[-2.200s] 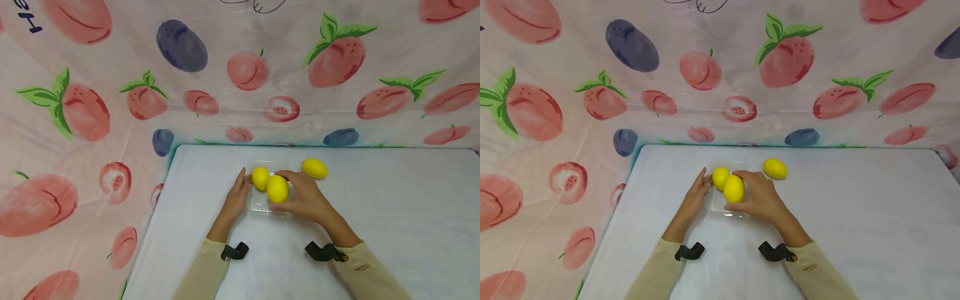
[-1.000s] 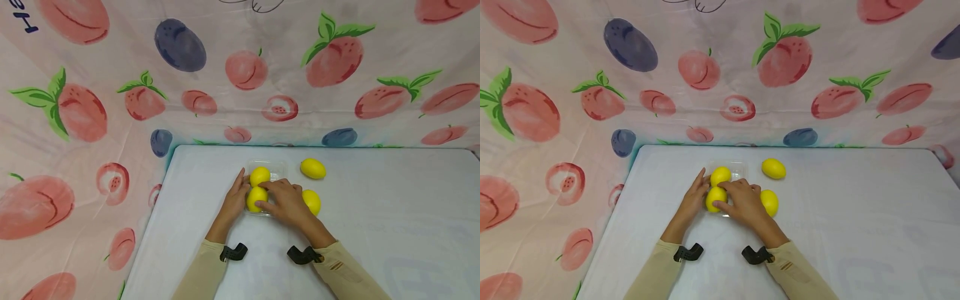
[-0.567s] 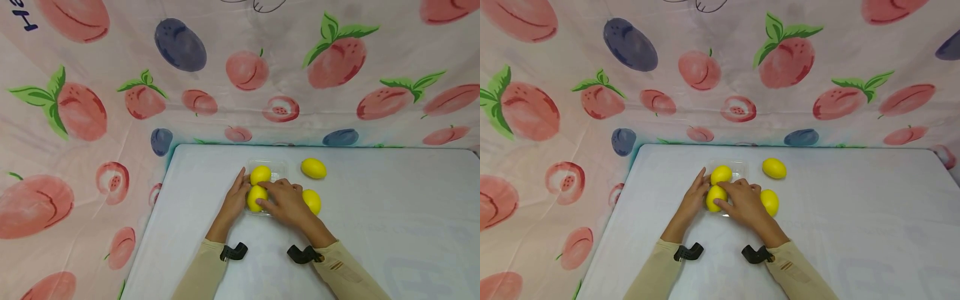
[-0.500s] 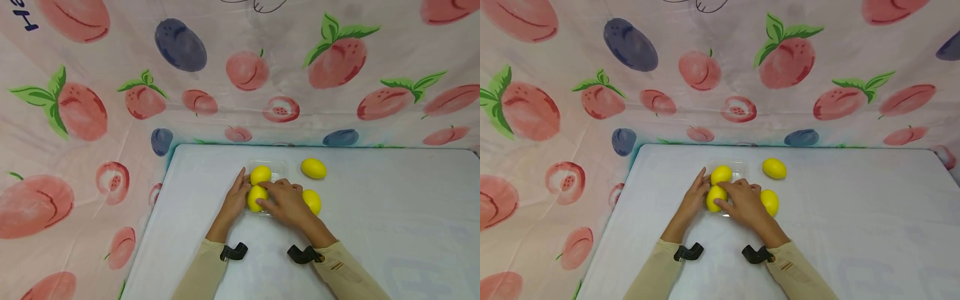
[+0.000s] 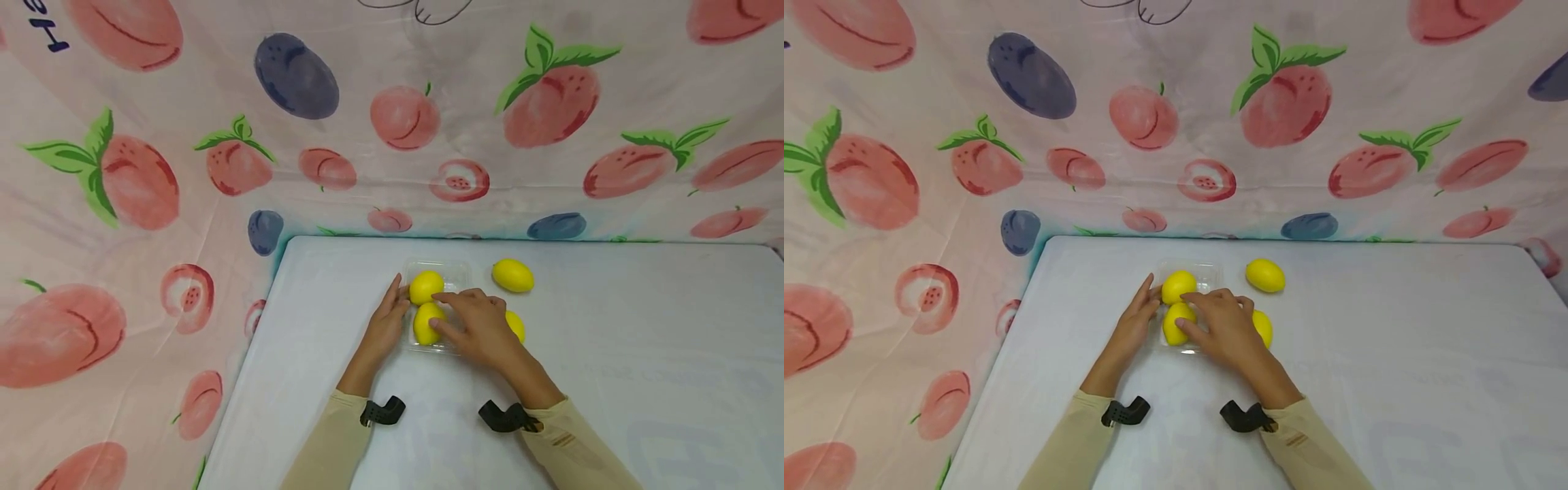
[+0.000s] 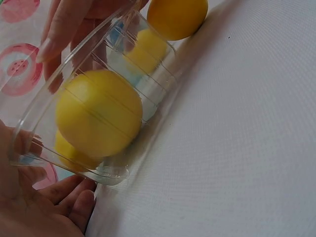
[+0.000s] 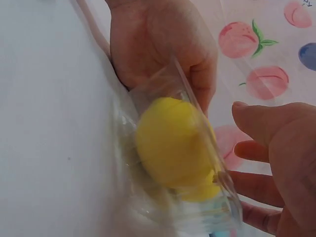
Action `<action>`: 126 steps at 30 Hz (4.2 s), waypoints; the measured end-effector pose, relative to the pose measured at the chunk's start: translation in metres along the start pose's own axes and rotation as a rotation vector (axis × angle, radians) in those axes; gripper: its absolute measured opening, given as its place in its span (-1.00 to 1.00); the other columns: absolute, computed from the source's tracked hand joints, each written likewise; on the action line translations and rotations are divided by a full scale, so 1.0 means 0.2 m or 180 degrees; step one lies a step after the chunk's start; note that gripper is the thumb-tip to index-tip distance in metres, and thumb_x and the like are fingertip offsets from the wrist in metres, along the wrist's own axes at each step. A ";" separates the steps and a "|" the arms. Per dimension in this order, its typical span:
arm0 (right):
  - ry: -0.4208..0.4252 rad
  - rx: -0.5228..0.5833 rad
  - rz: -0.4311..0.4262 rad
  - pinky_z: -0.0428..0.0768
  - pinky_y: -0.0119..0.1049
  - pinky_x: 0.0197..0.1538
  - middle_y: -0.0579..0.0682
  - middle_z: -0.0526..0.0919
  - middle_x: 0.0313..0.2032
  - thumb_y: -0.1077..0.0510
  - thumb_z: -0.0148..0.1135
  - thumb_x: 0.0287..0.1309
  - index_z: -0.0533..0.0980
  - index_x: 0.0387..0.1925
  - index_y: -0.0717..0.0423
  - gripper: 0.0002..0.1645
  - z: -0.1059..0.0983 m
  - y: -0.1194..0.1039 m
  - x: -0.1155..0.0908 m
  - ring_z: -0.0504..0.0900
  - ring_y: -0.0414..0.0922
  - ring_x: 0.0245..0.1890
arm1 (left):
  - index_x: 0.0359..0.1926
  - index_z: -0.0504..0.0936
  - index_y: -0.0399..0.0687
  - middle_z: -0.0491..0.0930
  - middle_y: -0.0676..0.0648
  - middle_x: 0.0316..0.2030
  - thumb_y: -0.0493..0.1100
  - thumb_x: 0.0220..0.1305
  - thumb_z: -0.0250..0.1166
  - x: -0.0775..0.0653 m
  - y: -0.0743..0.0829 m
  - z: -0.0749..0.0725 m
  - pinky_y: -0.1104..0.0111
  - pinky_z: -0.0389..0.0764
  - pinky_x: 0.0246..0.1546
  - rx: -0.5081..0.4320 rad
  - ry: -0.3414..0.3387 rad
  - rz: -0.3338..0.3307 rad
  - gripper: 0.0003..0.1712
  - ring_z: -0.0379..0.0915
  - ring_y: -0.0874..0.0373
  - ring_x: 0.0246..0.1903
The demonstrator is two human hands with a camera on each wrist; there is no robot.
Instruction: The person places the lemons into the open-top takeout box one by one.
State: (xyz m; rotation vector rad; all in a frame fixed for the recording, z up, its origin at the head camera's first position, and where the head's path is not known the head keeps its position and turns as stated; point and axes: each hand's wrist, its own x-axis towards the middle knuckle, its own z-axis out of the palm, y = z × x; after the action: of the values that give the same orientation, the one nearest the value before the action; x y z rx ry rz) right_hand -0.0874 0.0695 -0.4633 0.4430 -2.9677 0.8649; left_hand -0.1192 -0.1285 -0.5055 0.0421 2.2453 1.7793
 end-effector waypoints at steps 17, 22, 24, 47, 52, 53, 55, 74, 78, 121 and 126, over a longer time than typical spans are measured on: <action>0.0530 0.0270 0.0043 0.36 0.34 0.24 0.09 0.70 0.15 -0.09 0.31 0.35 0.56 0.25 0.04 -0.46 -0.18 0.17 -0.10 0.51 0.17 0.22 | 0.63 -0.03 0.40 0.23 0.02 0.54 0.03 0.60 -0.10 0.00 -0.02 -0.01 0.02 0.11 0.57 0.0081 -0.0022 -0.0017 -0.32 0.09 0.05 0.55; 0.0538 0.0327 0.0232 0.36 0.33 0.28 0.11 0.66 0.19 -0.12 0.27 0.37 0.53 0.28 0.07 -0.42 -0.23 0.23 -0.14 0.47 0.19 0.25 | 0.63 -0.03 0.39 0.23 0.02 0.54 0.04 0.59 -0.08 0.00 -0.01 0.00 0.02 0.05 0.59 0.0120 -0.0025 -0.0012 -0.31 0.08 0.05 0.56; 0.0523 0.0348 0.0316 0.39 0.31 0.27 0.13 0.66 0.18 -0.13 0.27 0.37 0.53 0.29 0.07 -0.41 -0.24 0.25 -0.15 0.48 0.19 0.22 | 0.63 -0.03 0.40 0.24 0.02 0.54 0.04 0.59 -0.08 0.00 -0.01 0.00 0.01 0.03 0.59 0.0146 -0.0018 -0.0014 -0.32 0.08 0.06 0.56; 0.0031 0.0508 0.0823 0.61 0.16 0.11 0.20 0.67 0.17 -0.28 0.10 0.44 0.40 0.38 0.13 -0.26 -0.22 0.45 -0.24 0.64 0.17 0.09 | 0.63 -0.02 0.41 0.25 0.04 0.53 0.05 0.60 -0.09 -0.01 -0.01 -0.01 0.00 0.02 0.59 0.0157 0.0008 -0.0010 -0.32 0.08 0.06 0.56; -0.0010 0.0500 0.0805 0.60 0.14 0.09 0.19 0.69 0.14 -0.30 0.13 0.41 0.42 0.38 0.12 -0.24 -0.20 0.47 -0.25 0.65 0.13 0.04 | 0.62 -0.03 0.43 0.24 0.04 0.54 0.05 0.60 -0.08 -0.01 -0.02 0.00 0.01 0.03 0.59 0.0134 -0.0009 -0.0012 -0.32 0.07 0.07 0.56; -0.0021 0.0500 0.0808 0.60 0.13 0.09 0.19 0.70 0.13 -0.31 0.13 0.40 0.43 0.37 0.12 -0.24 -0.20 0.47 -0.25 0.65 0.12 0.04 | 0.62 -0.03 0.44 0.24 0.04 0.54 0.06 0.60 -0.08 -0.01 -0.01 0.00 0.02 0.03 0.59 0.0134 -0.0010 -0.0016 -0.33 0.08 0.08 0.56; -0.0046 0.0473 0.0820 0.60 0.12 0.09 0.19 0.70 0.11 -0.32 0.14 0.39 0.44 0.36 0.12 -0.23 -0.20 0.47 -0.25 0.65 0.10 0.02 | 0.62 -0.02 0.43 0.24 0.04 0.54 0.05 0.60 -0.08 -0.01 -0.01 0.00 0.02 0.03 0.59 0.0124 -0.0006 -0.0006 -0.33 0.08 0.07 0.56; -0.0434 0.0387 0.0746 0.55 0.19 0.16 0.12 0.71 0.01 -0.34 0.23 0.31 0.59 0.19 0.10 -0.30 -0.21 0.45 -0.24 0.62 0.11 0.05 | 0.62 -0.01 0.42 0.26 0.04 0.53 0.05 0.59 -0.08 0.00 -0.01 0.00 0.01 0.01 0.60 0.0154 0.0011 -0.0048 -0.32 0.11 0.06 0.55; -0.0433 0.0386 0.0682 0.57 0.16 0.13 0.10 0.72 -0.01 -0.31 0.23 0.32 0.59 0.16 0.12 -0.33 -0.21 0.45 -0.25 0.62 0.09 0.02 | 0.62 -0.02 0.42 0.25 0.04 0.53 0.05 0.59 -0.08 0.00 -0.01 0.00 0.01 0.01 0.60 0.0141 0.0004 -0.0050 -0.32 0.09 0.06 0.55; 0.0422 0.0945 0.0464 0.50 0.03 0.10 0.07 0.62 0.19 -0.20 0.39 0.25 0.50 0.27 0.02 -0.33 -0.27 0.33 -0.09 0.52 0.04 0.08 | 0.62 -0.01 0.42 0.30 0.05 0.51 0.03 0.60 -0.09 0.00 -0.02 -0.01 -0.02 0.04 0.59 0.0143 0.0026 -0.0016 -0.33 0.13 0.04 0.54; 0.0568 0.1076 0.0380 0.53 0.09 0.12 0.06 0.63 0.13 -0.13 0.42 0.24 0.51 0.26 0.02 -0.36 -0.25 0.29 -0.04 0.52 0.03 0.06 | 0.62 -0.02 0.43 0.28 0.06 0.51 0.05 0.59 -0.08 0.00 -0.02 -0.01 -0.01 0.05 0.59 0.0116 -0.0025 -0.0023 -0.33 0.12 0.05 0.54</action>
State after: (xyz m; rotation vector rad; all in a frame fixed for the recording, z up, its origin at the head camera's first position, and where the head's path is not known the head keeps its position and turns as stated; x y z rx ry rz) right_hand -0.0992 0.1445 -0.4514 0.1815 -2.7122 1.3499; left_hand -0.1182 -0.1309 -0.5084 0.0480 2.2694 1.7317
